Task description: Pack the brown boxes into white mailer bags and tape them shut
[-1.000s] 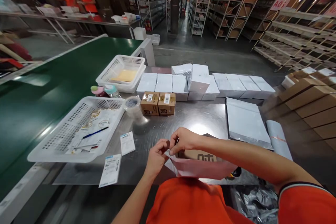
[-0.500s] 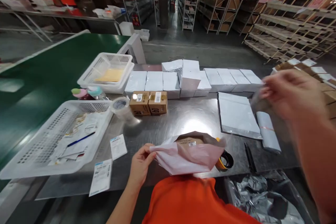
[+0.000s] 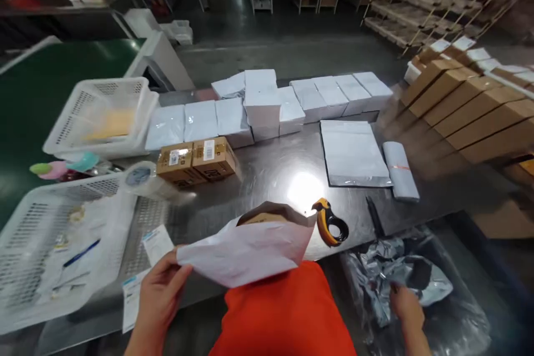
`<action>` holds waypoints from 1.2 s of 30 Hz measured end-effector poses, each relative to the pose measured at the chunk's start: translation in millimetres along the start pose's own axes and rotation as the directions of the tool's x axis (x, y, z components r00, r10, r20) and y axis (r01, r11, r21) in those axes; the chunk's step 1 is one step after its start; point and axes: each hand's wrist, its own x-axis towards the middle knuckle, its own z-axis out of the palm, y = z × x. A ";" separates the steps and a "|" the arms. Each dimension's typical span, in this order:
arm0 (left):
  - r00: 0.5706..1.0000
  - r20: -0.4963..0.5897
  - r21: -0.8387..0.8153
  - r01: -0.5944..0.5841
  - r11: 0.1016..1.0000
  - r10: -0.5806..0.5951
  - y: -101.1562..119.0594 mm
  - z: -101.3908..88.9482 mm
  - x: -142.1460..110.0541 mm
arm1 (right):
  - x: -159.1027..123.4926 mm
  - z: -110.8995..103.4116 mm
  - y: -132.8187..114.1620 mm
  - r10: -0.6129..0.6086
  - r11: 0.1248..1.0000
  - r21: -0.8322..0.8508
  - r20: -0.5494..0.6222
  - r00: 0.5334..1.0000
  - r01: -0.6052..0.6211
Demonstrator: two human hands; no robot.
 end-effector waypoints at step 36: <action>0.983 -0.015 -0.070 -0.183 0.981 0.182 -0.2 21.3 -15.0 | 51.4 67.5 -183.4 -0.535 0.672 0.713 0.280 0.797 0.201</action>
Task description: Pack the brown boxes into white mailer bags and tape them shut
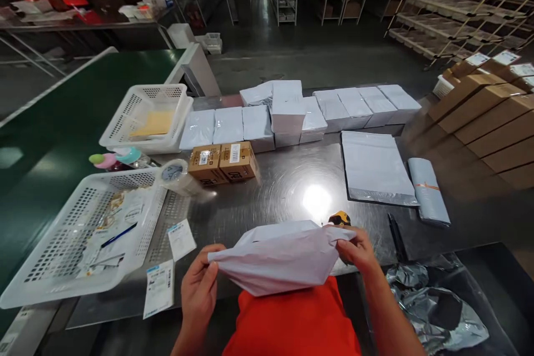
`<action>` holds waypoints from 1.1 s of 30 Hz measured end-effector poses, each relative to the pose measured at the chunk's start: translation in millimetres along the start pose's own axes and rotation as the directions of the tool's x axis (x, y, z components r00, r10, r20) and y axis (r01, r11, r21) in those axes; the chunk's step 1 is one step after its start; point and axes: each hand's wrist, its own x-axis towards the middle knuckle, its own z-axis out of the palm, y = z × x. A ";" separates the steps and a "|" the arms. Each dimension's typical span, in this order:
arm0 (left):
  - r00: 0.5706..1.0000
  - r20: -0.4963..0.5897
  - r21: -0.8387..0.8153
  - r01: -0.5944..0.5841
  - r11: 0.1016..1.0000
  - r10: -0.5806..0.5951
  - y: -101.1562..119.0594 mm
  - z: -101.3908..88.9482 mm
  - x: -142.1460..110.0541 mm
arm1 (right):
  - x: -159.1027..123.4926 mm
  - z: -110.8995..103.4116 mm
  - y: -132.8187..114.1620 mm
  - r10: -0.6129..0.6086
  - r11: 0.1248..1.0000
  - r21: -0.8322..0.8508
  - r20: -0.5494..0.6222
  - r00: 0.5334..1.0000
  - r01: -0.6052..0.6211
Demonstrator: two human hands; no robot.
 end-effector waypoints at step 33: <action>0.852 -0.053 0.724 -0.326 0.607 0.521 -22.4 12.8 7.7 | -1.1 37.6 8.9 -0.036 0.994 -0.111 -0.416 0.909 -0.012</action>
